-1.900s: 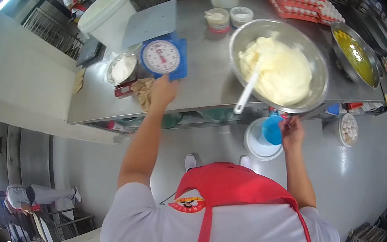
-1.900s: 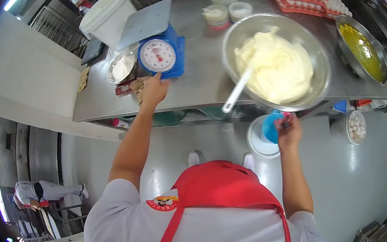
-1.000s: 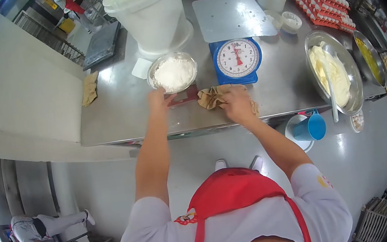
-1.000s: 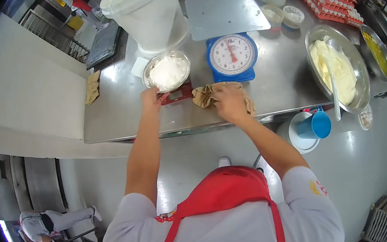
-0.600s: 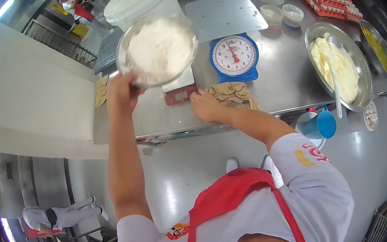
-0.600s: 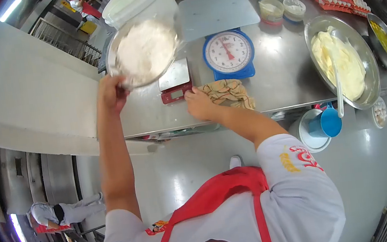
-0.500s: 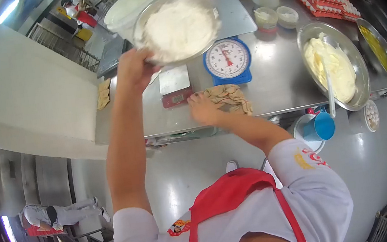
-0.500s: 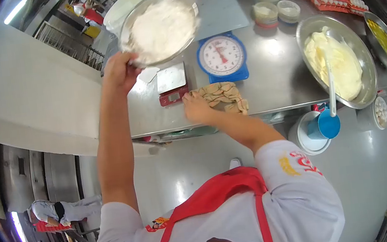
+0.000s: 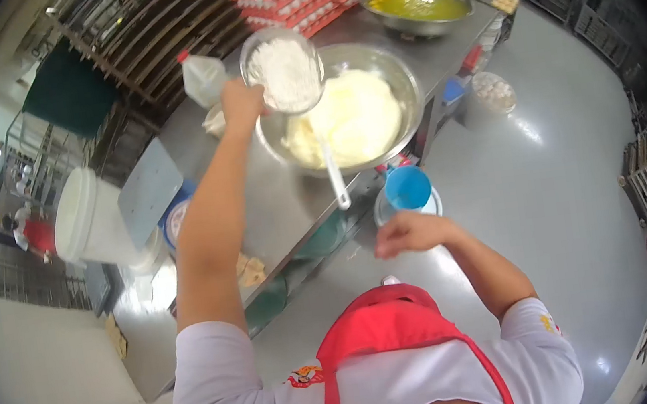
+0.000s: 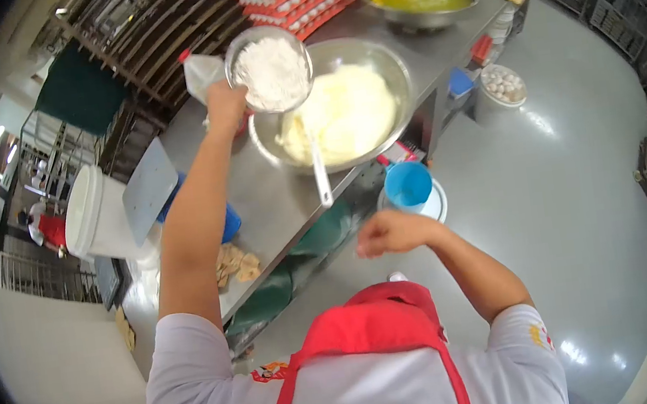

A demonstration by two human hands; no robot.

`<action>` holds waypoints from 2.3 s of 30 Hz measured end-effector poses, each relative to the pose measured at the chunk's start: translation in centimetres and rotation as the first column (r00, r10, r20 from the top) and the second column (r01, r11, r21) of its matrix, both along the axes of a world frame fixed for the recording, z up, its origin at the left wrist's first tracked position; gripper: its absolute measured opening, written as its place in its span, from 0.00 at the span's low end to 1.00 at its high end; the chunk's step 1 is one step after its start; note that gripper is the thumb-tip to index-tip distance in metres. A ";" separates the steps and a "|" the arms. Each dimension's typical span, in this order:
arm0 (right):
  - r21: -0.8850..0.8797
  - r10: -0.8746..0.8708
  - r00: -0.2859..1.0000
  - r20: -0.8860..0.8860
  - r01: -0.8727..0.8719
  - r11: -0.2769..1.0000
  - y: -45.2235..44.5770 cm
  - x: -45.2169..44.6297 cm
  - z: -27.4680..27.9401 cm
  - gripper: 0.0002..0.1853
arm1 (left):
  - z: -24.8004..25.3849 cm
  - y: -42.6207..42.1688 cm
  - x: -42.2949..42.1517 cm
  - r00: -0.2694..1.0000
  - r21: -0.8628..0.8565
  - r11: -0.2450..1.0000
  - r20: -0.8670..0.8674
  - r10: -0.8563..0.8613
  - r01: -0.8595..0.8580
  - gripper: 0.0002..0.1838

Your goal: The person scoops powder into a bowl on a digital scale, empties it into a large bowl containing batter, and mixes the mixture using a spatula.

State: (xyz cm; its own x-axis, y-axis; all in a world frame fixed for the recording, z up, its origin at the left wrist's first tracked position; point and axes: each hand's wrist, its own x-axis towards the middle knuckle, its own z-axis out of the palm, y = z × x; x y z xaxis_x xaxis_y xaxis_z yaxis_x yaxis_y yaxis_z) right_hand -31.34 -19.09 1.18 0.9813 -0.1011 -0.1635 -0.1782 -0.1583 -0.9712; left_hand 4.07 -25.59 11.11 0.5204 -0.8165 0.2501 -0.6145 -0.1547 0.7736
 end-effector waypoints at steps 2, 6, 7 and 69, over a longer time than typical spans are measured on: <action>0.312 -0.401 0.914 0.067 0.363 0.878 -3.8 -1.5 1.9 0.12 | -2.4 -3.1 -0.6 0.915 -0.022 1.000 0.402 0.022 -0.014 0.09; 0.663 -0.712 0.700 0.064 0.504 0.554 -12.3 -0.9 2.2 0.17 | -3.2 -5.1 -3.1 0.531 -0.033 0.998 0.847 0.004 0.046 0.05; 0.743 -0.702 0.712 0.019 0.460 0.487 -14.3 -0.4 2.2 0.19 | -2.4 -5.2 -4.2 0.489 0.063 0.998 0.871 -0.054 -0.002 0.04; 0.556 -0.450 0.738 -0.503 0.675 0.485 33.0 40.7 -33.8 0.22 | -21.0 65.1 3.2 0.548 0.517 0.847 -0.675 0.494 -0.127 0.12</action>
State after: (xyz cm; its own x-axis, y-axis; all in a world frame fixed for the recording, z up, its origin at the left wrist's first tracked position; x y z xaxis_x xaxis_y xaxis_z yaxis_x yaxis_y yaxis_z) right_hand 9.38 13.95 -32.64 0.6570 -0.3685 -0.6577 -0.2318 0.7314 -0.6414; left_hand 7.26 39.49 -9.85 0.5956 -0.4833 -0.6416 0.3229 -0.5873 0.7421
